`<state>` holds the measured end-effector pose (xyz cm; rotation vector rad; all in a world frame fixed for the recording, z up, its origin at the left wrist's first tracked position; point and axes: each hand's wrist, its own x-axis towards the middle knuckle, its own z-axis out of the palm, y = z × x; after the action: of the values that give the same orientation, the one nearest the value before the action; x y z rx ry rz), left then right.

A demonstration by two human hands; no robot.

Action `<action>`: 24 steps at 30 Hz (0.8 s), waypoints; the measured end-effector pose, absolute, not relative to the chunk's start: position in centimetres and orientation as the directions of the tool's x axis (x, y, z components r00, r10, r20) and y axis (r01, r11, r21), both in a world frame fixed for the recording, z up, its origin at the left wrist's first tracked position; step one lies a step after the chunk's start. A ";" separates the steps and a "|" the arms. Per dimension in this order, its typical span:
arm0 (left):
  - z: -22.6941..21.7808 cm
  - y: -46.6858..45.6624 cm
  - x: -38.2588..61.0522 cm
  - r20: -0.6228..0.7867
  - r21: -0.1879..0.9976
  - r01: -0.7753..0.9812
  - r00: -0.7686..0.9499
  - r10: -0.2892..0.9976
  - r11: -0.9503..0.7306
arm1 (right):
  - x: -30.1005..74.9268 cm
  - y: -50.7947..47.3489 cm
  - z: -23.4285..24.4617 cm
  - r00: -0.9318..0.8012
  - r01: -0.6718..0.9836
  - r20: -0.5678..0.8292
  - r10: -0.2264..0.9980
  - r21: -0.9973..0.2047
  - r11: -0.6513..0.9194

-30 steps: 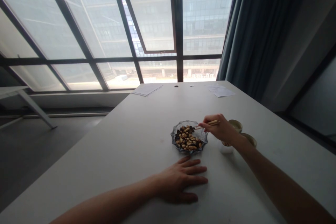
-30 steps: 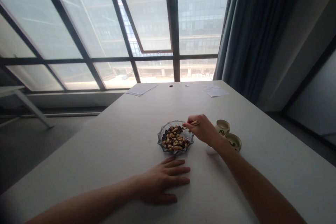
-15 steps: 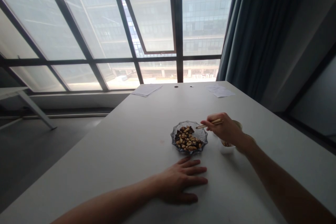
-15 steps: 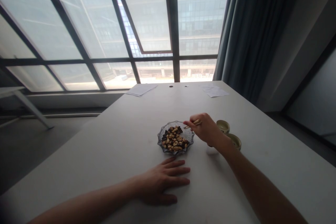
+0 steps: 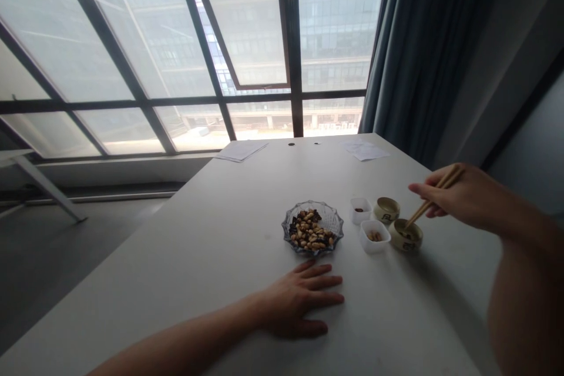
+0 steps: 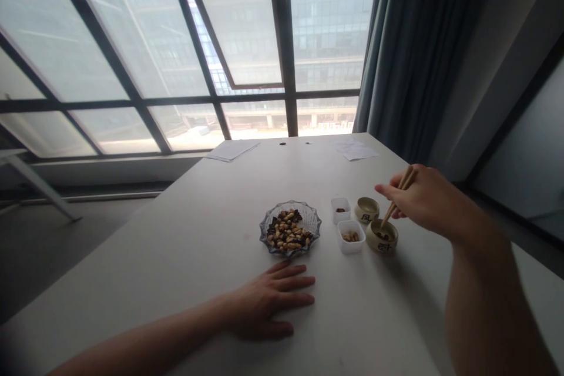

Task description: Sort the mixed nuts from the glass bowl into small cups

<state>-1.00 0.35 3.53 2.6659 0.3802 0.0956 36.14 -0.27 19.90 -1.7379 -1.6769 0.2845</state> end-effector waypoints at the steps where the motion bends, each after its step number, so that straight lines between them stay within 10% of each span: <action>1: 3.5 0.4 -1.0 0.008 0.439 0.249 0.960 0.281 -0.863 | 36.2 0.1 19.8 0.145 0.775 0.226 0.963 -0.631 0.031; 24: 3.5 0.3 -1.1 0.003 0.431 0.249 0.961 0.278 -0.867 | 35.4 1.7 19.6 0.122 0.782 0.110 0.986 -0.623 -0.027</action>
<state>-1.11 0.34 3.51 2.6726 0.3776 0.0891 35.40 1.71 19.55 -1.8571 -1.7068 0.4841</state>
